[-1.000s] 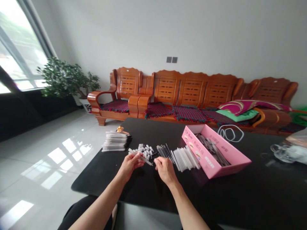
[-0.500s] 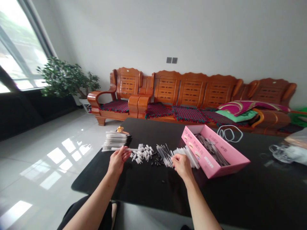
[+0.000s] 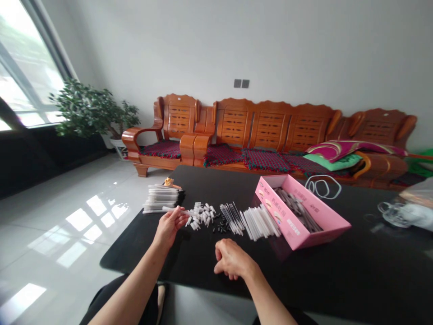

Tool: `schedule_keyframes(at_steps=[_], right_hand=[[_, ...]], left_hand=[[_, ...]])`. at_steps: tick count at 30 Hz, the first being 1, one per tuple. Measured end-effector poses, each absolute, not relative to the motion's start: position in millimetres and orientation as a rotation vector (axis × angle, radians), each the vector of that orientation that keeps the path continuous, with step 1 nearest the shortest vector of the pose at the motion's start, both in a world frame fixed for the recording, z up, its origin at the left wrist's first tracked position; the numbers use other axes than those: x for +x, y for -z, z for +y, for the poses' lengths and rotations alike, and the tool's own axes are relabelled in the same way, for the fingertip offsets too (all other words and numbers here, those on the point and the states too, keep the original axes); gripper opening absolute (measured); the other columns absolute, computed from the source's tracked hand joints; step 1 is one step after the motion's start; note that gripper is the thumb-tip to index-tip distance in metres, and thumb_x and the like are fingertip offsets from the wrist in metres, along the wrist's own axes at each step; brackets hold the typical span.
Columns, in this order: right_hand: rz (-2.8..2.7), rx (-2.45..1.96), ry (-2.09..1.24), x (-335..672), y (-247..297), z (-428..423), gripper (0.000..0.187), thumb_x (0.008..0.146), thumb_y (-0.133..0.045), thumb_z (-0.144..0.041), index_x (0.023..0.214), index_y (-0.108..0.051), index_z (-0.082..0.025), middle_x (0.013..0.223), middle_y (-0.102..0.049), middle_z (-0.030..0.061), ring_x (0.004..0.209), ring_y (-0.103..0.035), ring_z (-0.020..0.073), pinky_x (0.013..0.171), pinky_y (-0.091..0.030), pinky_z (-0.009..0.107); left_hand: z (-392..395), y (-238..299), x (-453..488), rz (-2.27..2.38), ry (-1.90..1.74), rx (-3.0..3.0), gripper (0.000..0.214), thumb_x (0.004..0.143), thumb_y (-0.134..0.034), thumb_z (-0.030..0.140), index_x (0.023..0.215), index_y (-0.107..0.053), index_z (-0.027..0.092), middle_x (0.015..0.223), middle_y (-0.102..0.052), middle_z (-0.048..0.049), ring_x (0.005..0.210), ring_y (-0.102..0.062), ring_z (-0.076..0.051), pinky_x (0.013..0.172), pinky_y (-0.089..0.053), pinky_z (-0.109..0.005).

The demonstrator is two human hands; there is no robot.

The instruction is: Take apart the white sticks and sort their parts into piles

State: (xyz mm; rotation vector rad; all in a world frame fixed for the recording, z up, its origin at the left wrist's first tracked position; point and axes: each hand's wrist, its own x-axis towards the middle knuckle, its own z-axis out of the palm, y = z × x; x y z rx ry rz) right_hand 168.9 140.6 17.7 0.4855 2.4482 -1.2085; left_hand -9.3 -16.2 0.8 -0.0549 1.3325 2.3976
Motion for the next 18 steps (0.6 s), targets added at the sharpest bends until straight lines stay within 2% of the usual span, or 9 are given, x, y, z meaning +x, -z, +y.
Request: schedule_keyframes(at_steps=[4, 7, 10, 15, 18], right_hand=[[2.861, 0.378, 0.939, 160.8, -12.0, 137.2, 0.013, 0.06, -0.055, -0.005, 0.059, -0.051, -0.018, 0.052, -0.057, -0.0023, 0.048, -0.055, 0.0111, 0.051, -0.036, 0.021], [3.171, 0.433, 0.716, 151.5, -5.1, 148.3, 0.012, 0.067, -0.054, -0.008, 0.065, -0.056, -0.019, 0.062, -0.062, 0.0004, 0.063, -0.058, 0.0132, 0.06, -0.036, 0.023], [3.263, 0.612, 0.558, 144.0, 2.5, 161.8, 0.009, 0.075, -0.053, -0.013, 0.074, -0.058, -0.02, 0.064, -0.062, 0.0014, 0.066, -0.058, 0.0151, 0.063, -0.035, 0.024], [3.246, 0.703, 0.593, 140.1, 8.8, 172.0, 0.01, 0.074, -0.058, -0.017, 0.084, -0.058, -0.02, 0.066, -0.062, 0.0011, 0.064, -0.057, 0.0153, 0.063, -0.034, 0.024], [3.24, 0.701, 0.641, 141.2, 7.5, 172.0, 0.013, 0.071, -0.058, -0.012, 0.081, -0.058, -0.02, 0.062, -0.06, -0.0006, 0.061, -0.055, 0.0138, 0.061, -0.034, 0.023]], left_hand=[[-14.6, -0.1, -6.8, 1.348, -2.381, -0.048, 0.024, 0.074, -0.072, 0.028, 0.082, -0.063, 0.007, 0.066, -0.069, -0.0079, 0.059, -0.067, -0.014, 0.056, -0.056, -0.021], [-12.3, 0.9, -2.6, 1.365, -2.351, -0.017, 0.025, 0.073, -0.074, 0.03, 0.081, -0.064, 0.008, 0.067, -0.069, -0.0079, 0.059, -0.067, -0.015, 0.056, -0.056, -0.022], [-10.2, 2.8, 1.6, 1.368, -2.309, 0.038, 0.027, 0.072, -0.074, 0.031, 0.082, -0.065, 0.008, 0.069, -0.069, -0.0078, 0.059, -0.067, -0.014, 0.056, -0.056, -0.022], [-8.7, 5.9, 4.3, 1.384, -2.279, 0.089, 0.03, 0.069, -0.076, 0.035, 0.082, -0.066, 0.009, 0.07, -0.069, -0.0079, 0.061, -0.067, -0.014, 0.058, -0.056, -0.022], [-7.7, 7.5, 4.9, 1.391, -2.253, 0.118, 0.032, 0.069, -0.076, 0.036, 0.082, -0.065, 0.009, 0.071, -0.07, -0.0085, 0.059, -0.066, -0.014, 0.058, -0.056, -0.022]])
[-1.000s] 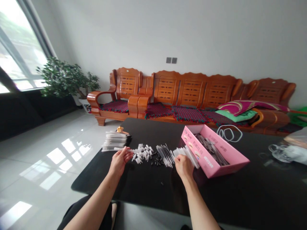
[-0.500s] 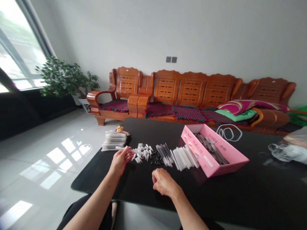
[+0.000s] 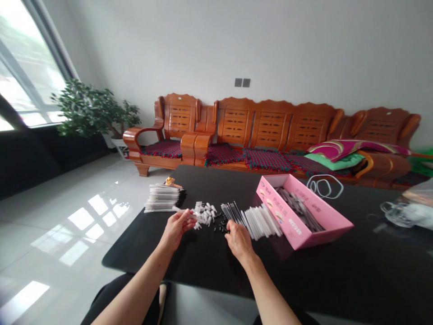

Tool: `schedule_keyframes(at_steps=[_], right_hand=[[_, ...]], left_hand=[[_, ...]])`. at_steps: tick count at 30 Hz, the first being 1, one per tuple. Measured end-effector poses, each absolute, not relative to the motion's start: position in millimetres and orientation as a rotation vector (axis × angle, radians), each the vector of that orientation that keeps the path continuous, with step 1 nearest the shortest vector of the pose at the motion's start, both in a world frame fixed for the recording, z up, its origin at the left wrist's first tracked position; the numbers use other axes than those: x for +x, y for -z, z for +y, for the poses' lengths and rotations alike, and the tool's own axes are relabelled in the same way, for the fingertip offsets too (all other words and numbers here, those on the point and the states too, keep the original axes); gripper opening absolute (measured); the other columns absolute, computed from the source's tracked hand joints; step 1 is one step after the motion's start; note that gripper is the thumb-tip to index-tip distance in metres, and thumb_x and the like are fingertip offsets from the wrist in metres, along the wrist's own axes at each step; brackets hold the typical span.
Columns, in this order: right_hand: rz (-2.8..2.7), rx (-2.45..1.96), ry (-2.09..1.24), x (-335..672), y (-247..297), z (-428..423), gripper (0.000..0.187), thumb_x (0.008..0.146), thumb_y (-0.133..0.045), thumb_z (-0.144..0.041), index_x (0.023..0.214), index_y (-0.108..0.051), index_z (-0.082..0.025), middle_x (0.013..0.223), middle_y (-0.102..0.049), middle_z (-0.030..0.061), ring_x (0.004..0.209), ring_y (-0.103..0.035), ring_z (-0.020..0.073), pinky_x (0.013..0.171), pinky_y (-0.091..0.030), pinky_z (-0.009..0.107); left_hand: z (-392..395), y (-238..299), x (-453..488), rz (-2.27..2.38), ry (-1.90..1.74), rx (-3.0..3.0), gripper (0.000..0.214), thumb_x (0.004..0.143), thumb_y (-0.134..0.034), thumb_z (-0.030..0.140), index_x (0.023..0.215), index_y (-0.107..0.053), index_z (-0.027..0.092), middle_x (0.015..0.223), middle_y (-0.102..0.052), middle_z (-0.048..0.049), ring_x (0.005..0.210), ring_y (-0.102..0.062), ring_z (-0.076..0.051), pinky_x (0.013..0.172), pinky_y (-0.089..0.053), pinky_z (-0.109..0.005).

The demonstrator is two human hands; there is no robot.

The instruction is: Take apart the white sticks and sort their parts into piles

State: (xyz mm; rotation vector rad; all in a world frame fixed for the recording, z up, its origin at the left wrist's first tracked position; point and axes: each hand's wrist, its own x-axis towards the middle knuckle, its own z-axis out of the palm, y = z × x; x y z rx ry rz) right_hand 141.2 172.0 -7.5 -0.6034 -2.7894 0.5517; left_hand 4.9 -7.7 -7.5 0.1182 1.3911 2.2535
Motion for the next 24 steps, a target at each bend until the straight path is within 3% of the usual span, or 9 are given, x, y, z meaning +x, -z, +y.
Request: schedule_keyframes(at_steps=[3, 6, 9, 12, 15, 20, 24], right_hand=[[-2.761, -0.6, -0.632, 143.2, 2.6, 173.1, 0.012, 0.068, -0.057, -0.01, 0.077, -0.057, -0.019, 0.059, -0.059, -0.001, 0.059, -0.055, 0.0128, 0.059, -0.035, 0.022], [-2.665, -0.603, -0.792, 145.4, -4.4, 175.0, 0.005, 0.075, -0.055, -0.02, 0.071, -0.058, -0.018, 0.059, -0.06, 0.0005, 0.057, -0.056, 0.0125, 0.057, -0.038, 0.023], [-2.527, -0.625, -1.265, 146.5, -11.1, 170.7, 0.032, 0.086, -0.043, -0.043, 0.077, -0.06, -0.017, 0.061, -0.061, 0.0015, 0.049, -0.056, 0.012, 0.046, -0.04, 0.022], [-2.359, -0.532, -1.83, 146.1, -15.3, 156.9, 0.049, 0.086, -0.038, -0.057, 0.091, -0.06, -0.014, 0.065, -0.064, 0.0032, 0.049, -0.06, 0.0135, 0.041, -0.043, 0.022], [-2.317, -0.386, -2.102, 145.8, -16.6, 142.0, 0.047, 0.082, -0.047, -0.058, 0.089, -0.06, -0.013, 0.064, -0.065, 0.0029, 0.046, -0.06, 0.0124, 0.039, -0.043, 0.021], [-2.229, -0.364, -2.304, 148.1, -17.8, 137.9, 0.04, 0.08, -0.054, -0.051, 0.087, -0.06, -0.013, 0.057, -0.062, -0.0007, 0.038, -0.053, 0.009, 0.035, -0.037, 0.018], [-2.136, -0.33, -2.462, 149.3, -20.6, 138.3, 0.041, 0.079, -0.056, -0.05, 0.092, -0.061, -0.011, 0.065, -0.067, 0.0035, 0.041, -0.056, 0.0098, 0.036, -0.039, 0.018]], left_hand=[[-5.6, 9.0, 7.4, 1.413, -2.182, 0.178, 0.032, 0.07, -0.075, 0.037, 0.082, -0.065, 0.008, 0.07, -0.07, -0.0091, 0.058, -0.066, -0.013, 0.057, -0.056, -0.022], [-2.6, 8.9, 12.7, 1.417, -2.124, 0.227, 0.033, 0.07, -0.074, 0.039, 0.082, -0.066, 0.009, 0.073, -0.07, -0.0097, 0.06, -0.066, -0.014, 0.057, -0.055, -0.023], [0.6, 6.1, 20.5, 1.365, -2.081, 0.31, 0.036, 0.069, -0.074, 0.042, 0.081, -0.066, 0.009, 0.072, -0.069, -0.0089, 0.06, -0.066, -0.014, 0.058, -0.055, -0.024], [3.4, 1.4, 30.0, 1.311, -2.03, 0.42, 0.037, 0.07, -0.072, 0.044, 0.081, -0.067, 0.01, 0.069, -0.068, -0.0083, 0.058, -0.064, -0.013, 0.059, -0.055, -0.024], [4.8, -3.7, 36.6, 1.321, -1.988, 0.505, 0.035, 0.071, -0.072, 0.042, 0.081, -0.067, 0.009, 0.069, -0.067, -0.0085, 0.057, -0.063, -0.013, 0.056, -0.052, -0.022], [-0.6, -8.6, 27.6, 1.247, -2.085, 0.508, 0.04, 0.072, -0.073, 0.038, 0.1, -0.067, 0.011, 0.081, -0.067, -0.008, 0.06, -0.061, -0.011, 0.055, -0.05, -0.021], [-6.1, -9.4, 19.6, 1.244, -2.132, 0.535, 0.037, 0.076, -0.068, 0.041, 0.094, -0.069, 0.01, 0.082, -0.066, -0.0089, 0.063, -0.06, -0.011, 0.054, -0.048, -0.019]])
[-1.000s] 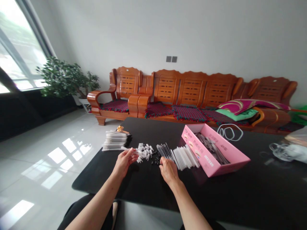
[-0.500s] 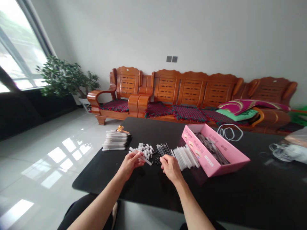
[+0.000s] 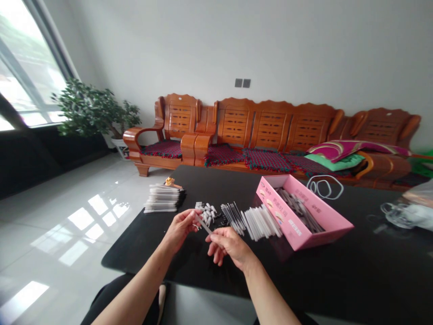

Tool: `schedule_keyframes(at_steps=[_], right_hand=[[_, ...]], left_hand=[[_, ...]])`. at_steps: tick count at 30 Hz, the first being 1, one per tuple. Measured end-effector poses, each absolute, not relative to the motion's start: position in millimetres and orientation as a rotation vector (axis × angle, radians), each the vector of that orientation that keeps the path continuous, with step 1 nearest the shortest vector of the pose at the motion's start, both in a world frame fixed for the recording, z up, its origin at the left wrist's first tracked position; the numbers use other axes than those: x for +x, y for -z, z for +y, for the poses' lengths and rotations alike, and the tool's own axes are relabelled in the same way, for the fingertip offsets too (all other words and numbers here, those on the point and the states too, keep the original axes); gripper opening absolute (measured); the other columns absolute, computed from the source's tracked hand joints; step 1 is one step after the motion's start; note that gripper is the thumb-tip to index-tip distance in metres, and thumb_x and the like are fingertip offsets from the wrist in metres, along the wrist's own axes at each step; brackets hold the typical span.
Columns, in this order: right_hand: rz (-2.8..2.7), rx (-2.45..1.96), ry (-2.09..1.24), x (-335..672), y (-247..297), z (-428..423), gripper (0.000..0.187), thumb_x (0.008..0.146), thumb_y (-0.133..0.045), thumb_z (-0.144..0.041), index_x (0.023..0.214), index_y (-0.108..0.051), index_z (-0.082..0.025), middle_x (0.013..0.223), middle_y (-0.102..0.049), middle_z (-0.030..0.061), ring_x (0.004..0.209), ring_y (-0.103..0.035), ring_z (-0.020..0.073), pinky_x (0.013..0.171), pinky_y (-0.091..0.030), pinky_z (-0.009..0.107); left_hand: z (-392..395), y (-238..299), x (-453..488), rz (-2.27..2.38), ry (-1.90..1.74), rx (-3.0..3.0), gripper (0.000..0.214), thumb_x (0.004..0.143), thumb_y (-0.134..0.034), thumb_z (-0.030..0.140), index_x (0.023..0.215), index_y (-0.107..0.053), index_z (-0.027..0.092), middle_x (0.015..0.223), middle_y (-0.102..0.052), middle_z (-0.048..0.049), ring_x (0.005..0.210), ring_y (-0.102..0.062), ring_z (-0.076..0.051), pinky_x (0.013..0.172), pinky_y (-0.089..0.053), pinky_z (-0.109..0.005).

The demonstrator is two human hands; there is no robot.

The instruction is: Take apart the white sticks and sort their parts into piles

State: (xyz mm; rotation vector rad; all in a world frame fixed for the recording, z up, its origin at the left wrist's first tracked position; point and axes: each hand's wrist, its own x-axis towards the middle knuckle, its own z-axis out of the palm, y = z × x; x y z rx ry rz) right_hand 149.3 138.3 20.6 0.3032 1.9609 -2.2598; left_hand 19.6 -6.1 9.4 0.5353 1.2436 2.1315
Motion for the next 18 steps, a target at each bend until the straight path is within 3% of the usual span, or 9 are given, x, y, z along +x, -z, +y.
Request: schedule_keyframes(at_steps=[2, 5, 10, 13, 18], right_hand=[[1.897, 0.279, 2.322, 148.5, -21.3, 134.0, 0.044, 0.08, -0.054, -0.053, 0.094, -0.06, -0.011, 0.064, -0.067, 0.0043, 0.038, -0.053, 0.0089, 0.034, -0.036, 0.017], [1.8, 0.271, 2.409, 146.9, -21.5, 126.4, 0.044, 0.082, -0.051, -0.054, 0.092, -0.059, -0.012, 0.054, -0.062, 0.0003, 0.028, -0.038, 0.005, 0.029, -0.025, 0.017], [1.882, 0.344, 2.361, 144.2, -23.7, 123.2, 0.039, 0.083, -0.049, -0.053, 0.087, -0.059, -0.016, 0.041, -0.034, -0.012, 0.028, -0.014, 0.002, 0.03, -0.014, 0.017], [2.391, 0.349, 2.143, 141.6, -25.2, 122.6, 0.037, 0.087, -0.045, -0.05, 0.078, -0.059, -0.016, 0.043, -0.034, -0.0092, 0.034, -0.023, 0.004, 0.038, -0.018, 0.019], [3.242, 0.405, 1.384, 140.4, -26.3, 114.3, 0.036, 0.09, -0.041, -0.042, 0.068, -0.058, -0.018, 0.053, -0.048, -0.0006, 0.05, -0.042, 0.0096, 0.052, -0.026, 0.024]], left_hand=[[-6.3, -10.4, 22.5, 1.234, -2.082, 0.571, 0.036, 0.076, -0.068, 0.041, 0.092, -0.069, 0.009, 0.078, -0.066, -0.0081, 0.061, -0.059, -0.011, 0.053, -0.047, -0.02], [-4.4, -13.4, 30.2, 1.186, -2.033, 0.597, 0.036, 0.077, -0.066, 0.042, 0.093, -0.07, 0.01, 0.079, -0.066, -0.0083, 0.059, -0.057, -0.01, 0.052, -0.046, -0.019], [-2.5, -14.3, 32.4, 1.28, -2.048, 0.567, 0.039, 0.076, -0.067, 0.045, 0.086, -0.071, 0.008, 0.068, -0.065, -0.0082, 0.058, -0.059, -0.012, 0.056, -0.048, -0.021], [-0.4, -9.6, 30.5, 1.347, -2.091, 0.485, 0.04, 0.073, -0.069, 0.046, 0.084, -0.071, 0.008, 0.068, -0.067, -0.0082, 0.058, -0.061, -0.013, 0.058, -0.05, -0.023], [3.1, -4.7, 30.8, 1.337, -2.141, 0.386, 0.04, 0.071, -0.071, 0.045, 0.083, -0.071, 0.008, 0.069, -0.068, -0.008, 0.057, -0.061, -0.012, 0.059, -0.05, -0.023]])
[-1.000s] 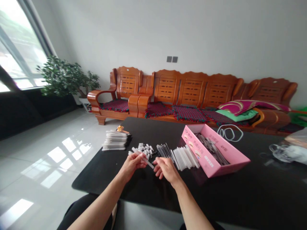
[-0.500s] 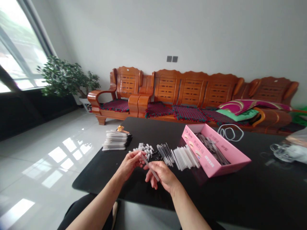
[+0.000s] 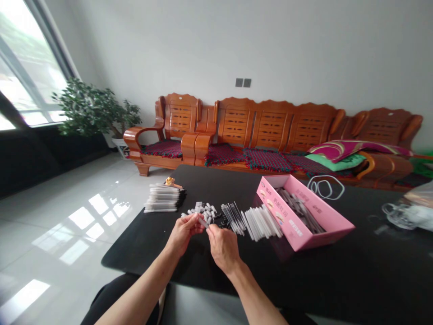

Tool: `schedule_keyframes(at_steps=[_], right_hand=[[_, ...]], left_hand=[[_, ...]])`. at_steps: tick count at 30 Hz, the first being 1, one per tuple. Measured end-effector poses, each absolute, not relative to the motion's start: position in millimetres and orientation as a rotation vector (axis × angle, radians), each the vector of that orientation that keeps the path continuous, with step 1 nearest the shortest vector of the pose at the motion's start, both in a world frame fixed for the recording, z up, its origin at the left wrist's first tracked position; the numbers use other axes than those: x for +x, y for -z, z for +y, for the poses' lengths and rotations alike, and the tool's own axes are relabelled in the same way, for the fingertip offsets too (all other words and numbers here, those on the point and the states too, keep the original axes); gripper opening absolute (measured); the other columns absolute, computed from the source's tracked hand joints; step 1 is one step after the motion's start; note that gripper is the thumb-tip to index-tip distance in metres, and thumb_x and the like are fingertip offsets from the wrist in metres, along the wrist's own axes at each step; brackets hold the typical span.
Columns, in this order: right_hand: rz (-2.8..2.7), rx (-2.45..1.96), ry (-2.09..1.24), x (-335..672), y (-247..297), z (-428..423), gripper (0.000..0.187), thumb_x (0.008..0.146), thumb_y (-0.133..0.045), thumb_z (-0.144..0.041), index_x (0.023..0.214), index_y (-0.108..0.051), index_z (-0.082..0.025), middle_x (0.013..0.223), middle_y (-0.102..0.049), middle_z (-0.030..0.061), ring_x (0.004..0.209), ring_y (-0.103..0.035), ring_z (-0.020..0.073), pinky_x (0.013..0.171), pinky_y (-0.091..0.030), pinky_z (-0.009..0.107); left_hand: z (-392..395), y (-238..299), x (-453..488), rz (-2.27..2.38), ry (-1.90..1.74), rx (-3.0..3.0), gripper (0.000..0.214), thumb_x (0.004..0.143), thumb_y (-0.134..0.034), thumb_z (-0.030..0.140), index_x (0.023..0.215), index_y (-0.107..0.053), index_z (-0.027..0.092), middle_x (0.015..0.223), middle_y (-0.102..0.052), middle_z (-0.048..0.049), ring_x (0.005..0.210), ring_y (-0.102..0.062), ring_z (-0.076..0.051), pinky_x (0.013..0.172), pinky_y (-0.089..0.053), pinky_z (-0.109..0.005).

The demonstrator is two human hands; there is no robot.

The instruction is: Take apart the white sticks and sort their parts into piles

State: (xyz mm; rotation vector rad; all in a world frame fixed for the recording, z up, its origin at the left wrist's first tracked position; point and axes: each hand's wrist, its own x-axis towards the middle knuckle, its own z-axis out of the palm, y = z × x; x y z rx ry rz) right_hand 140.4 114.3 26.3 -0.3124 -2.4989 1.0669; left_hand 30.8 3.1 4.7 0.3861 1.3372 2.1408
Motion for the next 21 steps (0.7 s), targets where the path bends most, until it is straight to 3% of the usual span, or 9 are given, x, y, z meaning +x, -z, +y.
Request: schedule_keyframes(at_steps=[2, 4, 8, 11, 13, 15, 18, 21], right_hand=[[-2.494, -0.34, -1.053, 141.3, -26.5, 111.3, 0.037, 0.09, -0.04, -0.044, 0.069, -0.057, -0.019, 0.052, -0.05, -0.0001, 0.049, -0.044, 0.0102, 0.052, -0.026, 0.024], [-2.46, -0.361, -1.373, 142.4, -26.6, 110.4, 0.04, 0.09, -0.037, -0.048, 0.075, -0.058, -0.018, 0.049, -0.051, -0.0009, 0.043, -0.041, 0.0094, 0.047, -0.027, 0.023], [-2.194, -0.443, -2.207, 144.4, -25.4, 114.4, 0.047, 0.088, -0.033, -0.057, 0.093, -0.057, -0.016, 0.047, -0.054, -0.003, 0.029, -0.022, 0.0057, 0.032, -0.018, 0.02], [-2.102, -0.47, -2.367, 144.5, -24.8, 118.0, 0.042, 0.084, -0.043, -0.055, 0.089, -0.058, -0.015, 0.044, -0.046, -0.0073, 0.03, -0.016, 0.0036, 0.031, -0.014, 0.019], [-2.169, -0.478, -2.213, 143.8, -25.3, 118.6, 0.04, 0.085, -0.043, -0.053, 0.083, -0.058, -0.016, 0.043, -0.038, -0.0091, 0.031, -0.017, 0.0036, 0.033, -0.015, 0.019], [-2.327, -0.426, -1.81, 143.7, -26.2, 116.8, 0.039, 0.088, -0.041, -0.048, 0.075, -0.059, -0.016, 0.044, -0.039, -0.0069, 0.035, -0.027, 0.0052, 0.039, -0.021, 0.02], [-2.548, -0.328, -1.011, 145.8, -26.9, 110.4, 0.036, 0.091, -0.039, -0.037, 0.069, -0.06, -0.017, 0.053, -0.054, 0.0007, 0.05, -0.048, 0.0097, 0.051, -0.027, 0.023], [-2.661, -0.322, -0.623, 147.9, -25.2, 105.2, 0.035, 0.093, -0.036, -0.031, 0.074, -0.063, -0.02, 0.062, -0.064, 0.0029, 0.058, -0.057, 0.0124, 0.057, -0.029, 0.024]], left_hand=[[2.4, -5.7, 30.1, 1.323, -2.135, 0.408, 0.038, 0.073, -0.07, 0.045, 0.083, -0.071, 0.008, 0.068, -0.067, -0.0073, 0.057, -0.06, -0.011, 0.059, -0.049, -0.022], [0.6, -7.7, 28.5, 1.318, -2.105, 0.471, 0.037, 0.076, -0.067, 0.044, 0.084, -0.07, 0.008, 0.066, -0.066, -0.0063, 0.056, -0.06, -0.011, 0.057, -0.048, -0.021], [-2.6, -11.2, 26.7, 1.274, -2.055, 0.588, 0.035, 0.08, -0.063, 0.043, 0.084, -0.068, 0.009, 0.062, -0.062, -0.0038, 0.054, -0.059, -0.011, 0.053, -0.045, -0.019], [-1.7, -10.8, 28.7, 1.269, -2.057, 0.587, 0.034, 0.08, -0.063, 0.042, 0.084, -0.068, 0.009, 0.064, -0.062, -0.0041, 0.056, -0.058, -0.01, 0.054, -0.046, -0.019], [0.3, -8.5, 30.3, 1.296, -2.066, 0.548, 0.034, 0.079, -0.065, 0.042, 0.084, -0.069, 0.008, 0.065, -0.064, -0.0055, 0.057, -0.059, -0.01, 0.056, -0.048, -0.02], [2.1, -5.3, 29.6, 1.33, -2.097, 0.479, 0.035, 0.076, -0.067, 0.042, 0.084, -0.069, 0.008, 0.067, -0.066, -0.0065, 0.057, -0.06, -0.011, 0.057, -0.049, -0.021], [1.1, -1.7, 21.9, 1.349, -2.199, 0.294, 0.036, 0.07, -0.072, 0.043, 0.08, -0.07, 0.008, 0.068, -0.067, -0.0069, 0.056, -0.061, -0.011, 0.058, -0.051, -0.022], [-4.8, -1.0, 9.6, 1.351, -2.273, 0.156, 0.036, 0.066, -0.075, 0.042, 0.079, -0.07, 0.009, 0.069, -0.067, -0.0062, 0.057, -0.061, -0.011, 0.057, -0.051, -0.021]])
